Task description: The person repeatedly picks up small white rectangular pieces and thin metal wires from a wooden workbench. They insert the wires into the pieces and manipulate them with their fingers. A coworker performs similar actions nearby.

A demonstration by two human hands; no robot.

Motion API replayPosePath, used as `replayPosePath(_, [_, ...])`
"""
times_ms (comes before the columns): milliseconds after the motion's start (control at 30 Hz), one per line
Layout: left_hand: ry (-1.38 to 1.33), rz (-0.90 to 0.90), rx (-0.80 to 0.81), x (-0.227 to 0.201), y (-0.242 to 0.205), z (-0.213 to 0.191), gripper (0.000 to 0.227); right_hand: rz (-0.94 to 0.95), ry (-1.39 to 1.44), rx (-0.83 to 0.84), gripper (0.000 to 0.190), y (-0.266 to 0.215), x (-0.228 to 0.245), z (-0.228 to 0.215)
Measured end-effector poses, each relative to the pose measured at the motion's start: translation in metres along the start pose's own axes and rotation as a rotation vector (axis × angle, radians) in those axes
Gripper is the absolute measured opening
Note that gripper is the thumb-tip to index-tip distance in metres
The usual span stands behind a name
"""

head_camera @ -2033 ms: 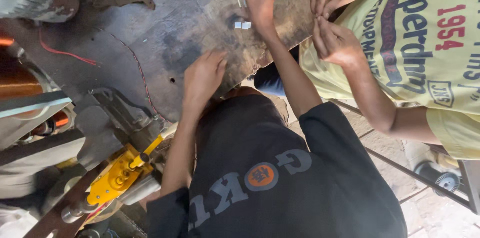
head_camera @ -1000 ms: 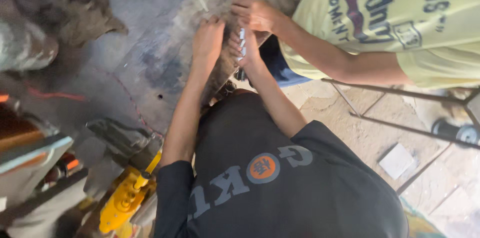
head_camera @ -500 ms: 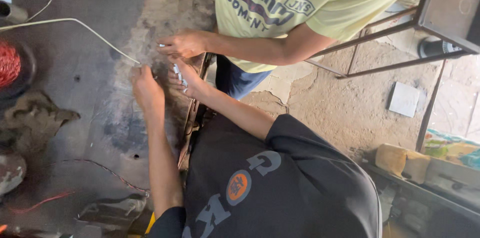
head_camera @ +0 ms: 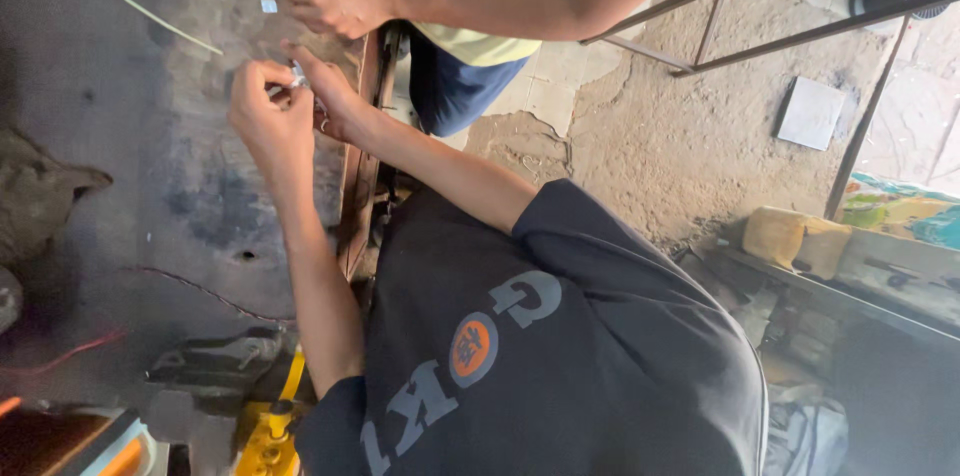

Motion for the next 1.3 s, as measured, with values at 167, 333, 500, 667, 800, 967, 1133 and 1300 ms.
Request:
replayPosePath(167, [0.082, 0.043, 0.004, -0.020, -0.016, 0.002, 0.024, -0.002, -0.040, -0.036, 0.045, -0.023, 0.004, -0.010])
replayPosePath(333, [0.231, 0.111, 0.008, -0.033, -0.038, 0.005, 0.026, 0.014, 0.112, 0.153, 0.045, -0.028, -0.011, -0.016])
replayPosePath(500, [0.378, 0.089, 0.017, -0.047, -0.057, 0.012, 0.024, 0.045, 0.213, 0.259, 0.045, -0.038, -0.021, -0.031])
replayPosePath(667, [0.353, 0.092, 0.072, -0.062, -0.080, 0.025, 0.022, 0.019, 0.299, 0.343, 0.035, -0.069, -0.011, -0.049])
replayPosePath(800, [0.298, 0.148, 0.109, -0.076, -0.105, 0.052, 0.021, 0.107, 0.290, 0.136, 0.044, -0.117, 0.000, -0.084])
replayPosePath(967, [0.332, 0.246, 0.253, -0.106, -0.139, 0.119, 0.021, -0.012, 0.271, -0.045, 0.041, -0.173, 0.037, -0.148])
replayPosePath(1133, [0.292, 0.432, 0.218, -0.147, -0.172, 0.174, 0.023, -0.140, 0.277, 0.050, 0.041, -0.194, 0.078, -0.216])
replayPosePath(1300, [0.426, 0.584, 0.310, -0.197, -0.187, 0.256, 0.038, -0.294, 0.361, 0.007, 0.036, -0.215, 0.128, -0.298])
Point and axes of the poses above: each hand's wrist, its own y-axis towards the middle knuckle, its own z-axis out of the palm, x = y × z, the point moved 4 cm from there along y, towards the middle knuckle, and after that the axes turned 5 degrees about y, right-handed, at the moved point
